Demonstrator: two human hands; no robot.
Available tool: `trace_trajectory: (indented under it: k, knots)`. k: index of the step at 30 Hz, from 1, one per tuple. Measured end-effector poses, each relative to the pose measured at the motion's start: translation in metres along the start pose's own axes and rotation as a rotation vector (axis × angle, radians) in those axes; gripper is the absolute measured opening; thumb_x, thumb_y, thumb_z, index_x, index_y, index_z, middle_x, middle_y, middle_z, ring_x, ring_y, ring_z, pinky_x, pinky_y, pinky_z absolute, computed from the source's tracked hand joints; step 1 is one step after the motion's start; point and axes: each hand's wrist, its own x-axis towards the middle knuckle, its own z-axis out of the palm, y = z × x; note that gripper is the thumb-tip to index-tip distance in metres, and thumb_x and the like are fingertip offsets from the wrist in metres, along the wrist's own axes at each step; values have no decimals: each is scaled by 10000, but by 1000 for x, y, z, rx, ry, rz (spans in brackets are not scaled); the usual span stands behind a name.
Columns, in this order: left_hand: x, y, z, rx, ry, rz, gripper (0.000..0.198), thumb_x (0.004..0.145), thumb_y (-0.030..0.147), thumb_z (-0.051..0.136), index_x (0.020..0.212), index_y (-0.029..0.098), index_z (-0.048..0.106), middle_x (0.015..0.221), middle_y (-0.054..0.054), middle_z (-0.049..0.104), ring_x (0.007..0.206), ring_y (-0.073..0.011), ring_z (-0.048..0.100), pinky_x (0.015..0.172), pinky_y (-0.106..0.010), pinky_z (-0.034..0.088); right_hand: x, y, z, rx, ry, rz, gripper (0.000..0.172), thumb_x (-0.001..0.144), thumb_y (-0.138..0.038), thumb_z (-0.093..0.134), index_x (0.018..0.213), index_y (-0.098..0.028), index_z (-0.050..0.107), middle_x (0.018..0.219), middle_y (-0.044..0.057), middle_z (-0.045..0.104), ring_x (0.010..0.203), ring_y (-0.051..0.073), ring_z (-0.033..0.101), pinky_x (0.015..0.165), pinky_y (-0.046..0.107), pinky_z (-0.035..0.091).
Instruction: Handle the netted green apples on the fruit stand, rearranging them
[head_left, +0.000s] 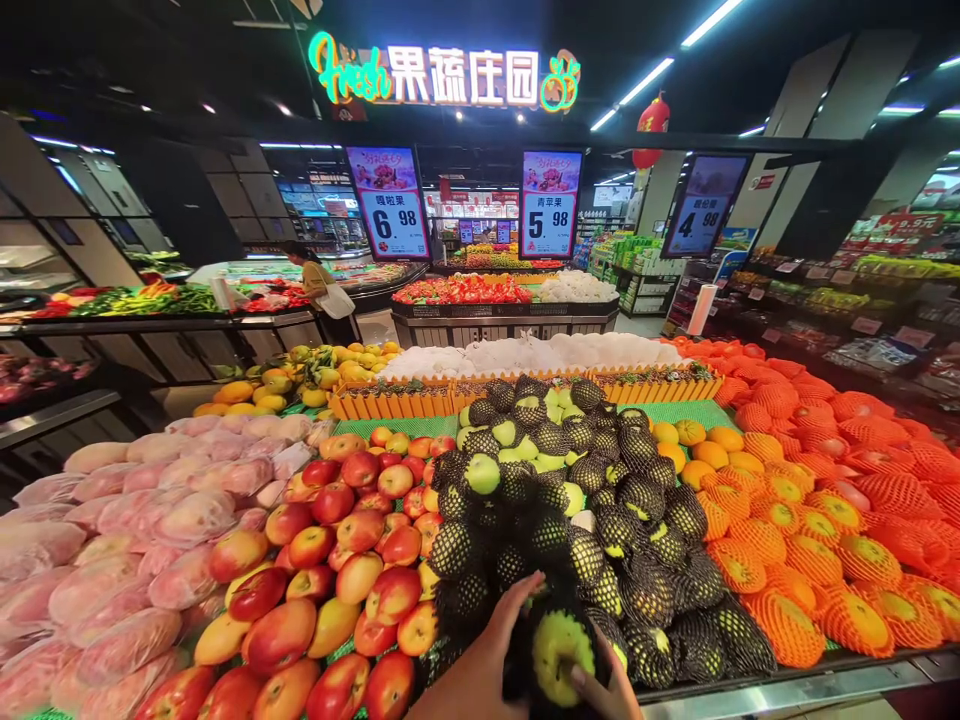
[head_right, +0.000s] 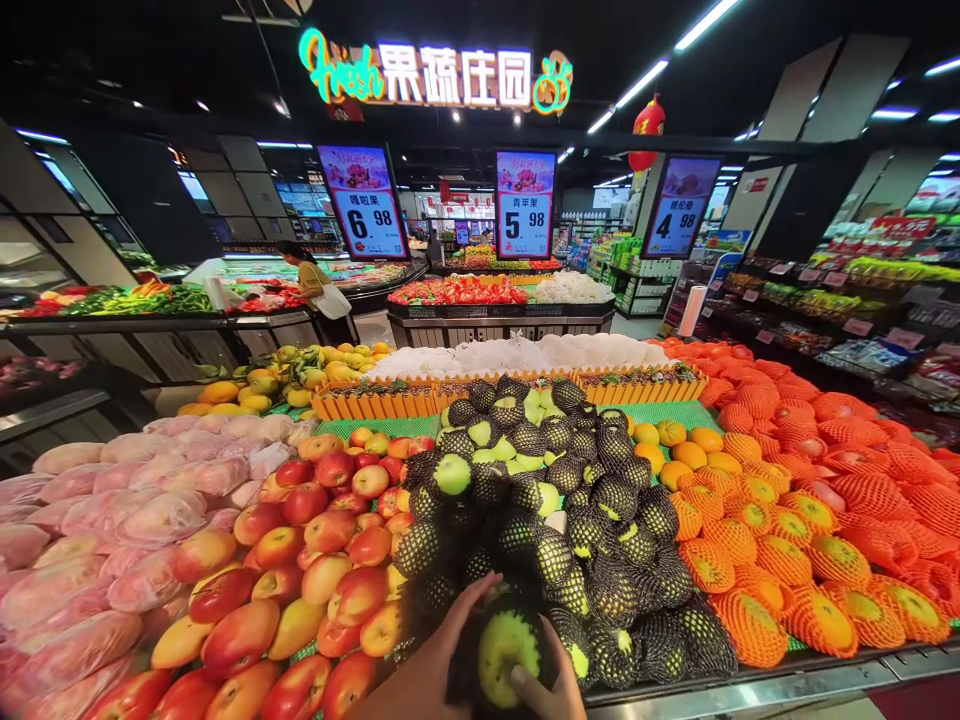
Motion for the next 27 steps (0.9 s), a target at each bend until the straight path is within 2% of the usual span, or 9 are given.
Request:
trace_trajectory:
  k: [3, 6, 10, 13, 16, 20, 23, 25, 27]
  knots:
    - [0, 14, 6, 104, -70, -28, 1141, 647, 126, 791, 1608, 334, 210, 1672, -84, 221, 1513, -334, 259, 1248, -473, 225, 2, 0, 1, -29, -15, 18, 738, 587, -534, 911, 1215, -216, 690, 1185, 159, 734, 1149, 401, 658, 1030, 552, 488]
    - [4, 16, 12, 169, -54, -23, 1094, 624, 185, 860, 1571, 340, 336, 1627, -77, 325, 1489, -331, 300, 1244, -457, 240, 4, -1, 1, -40, -38, 4, 760, 581, -557, 901, 1232, -235, 675, 1254, 150, 710, 1178, 394, 639, 1024, 529, 494]
    - [10, 0, 18, 319, -44, 70, 1063, 614, 247, 887, 1550, 348, 396, 1567, -96, 433, 1431, -365, 368, 1222, -502, 257, 1, -7, -2, -43, -28, -17, 707, 657, -510, 878, 1288, -284, 653, 1326, 111, 682, 1233, 352, 611, 1074, 496, 461]
    - [15, -15, 25, 404, -52, 164, 986, 669, 289, 843, 1550, 347, 405, 1579, -118, 432, 1423, -403, 391, 1208, -552, 242, -3, -16, -5, -87, -22, 40, 650, 681, -500, 869, 1271, -299, 685, 1361, 89, 662, 1299, 355, 561, 1132, 505, 407]
    - [23, -20, 37, 458, -48, 188, 970, 695, 304, 819, 1563, 327, 386, 1592, -138, 416, 1444, -419, 380, 1213, -574, 214, -6, -28, -11, -78, -4, 98, 639, 680, -516, 862, 1259, -294, 706, 1352, 82, 669, 1325, 363, 538, 1154, 513, 381]
    - [45, -5, 58, 480, -41, 80, 1116, 615, 303, 879, 1589, 281, 334, 1627, -151, 356, 1478, -421, 328, 1237, -567, 190, -7, -44, -31, -6, -32, 160, 676, 694, -498, 860, 1312, -301, 669, 1376, 68, 655, 1332, 345, 539, 1144, 489, 391]
    - [67, 9, 74, 491, -49, -42, 1146, 540, 276, 912, 1562, 229, 394, 1570, -171, 436, 1421, -420, 408, 1214, -557, 276, -8, -53, -55, 50, -44, 157, 698, 754, -480, 829, 1391, -318, 596, 1480, 47, 575, 1414, 306, 461, 1182, 459, 333]
    - [84, 14, 84, 501, -11, -59, 1155, 488, 252, 924, 1533, 195, 435, 1531, -186, 473, 1384, -424, 449, 1190, -554, 331, -7, -60, -72, 133, -77, 136, 777, 791, -517, 788, 1482, -333, 484, 1510, 51, 543, 1433, 285, 439, 1177, 458, 327]
    - [101, 17, 92, 505, 54, -3, 1143, 470, 252, 922, 1510, 179, 454, 1511, -192, 489, 1368, -425, 468, 1181, -550, 355, -4, -68, -89, 207, -131, 118, 917, 795, -576, 759, 1565, -338, 322, 1494, 79, 552, 1396, 291, 484, 1129, 469, 373]
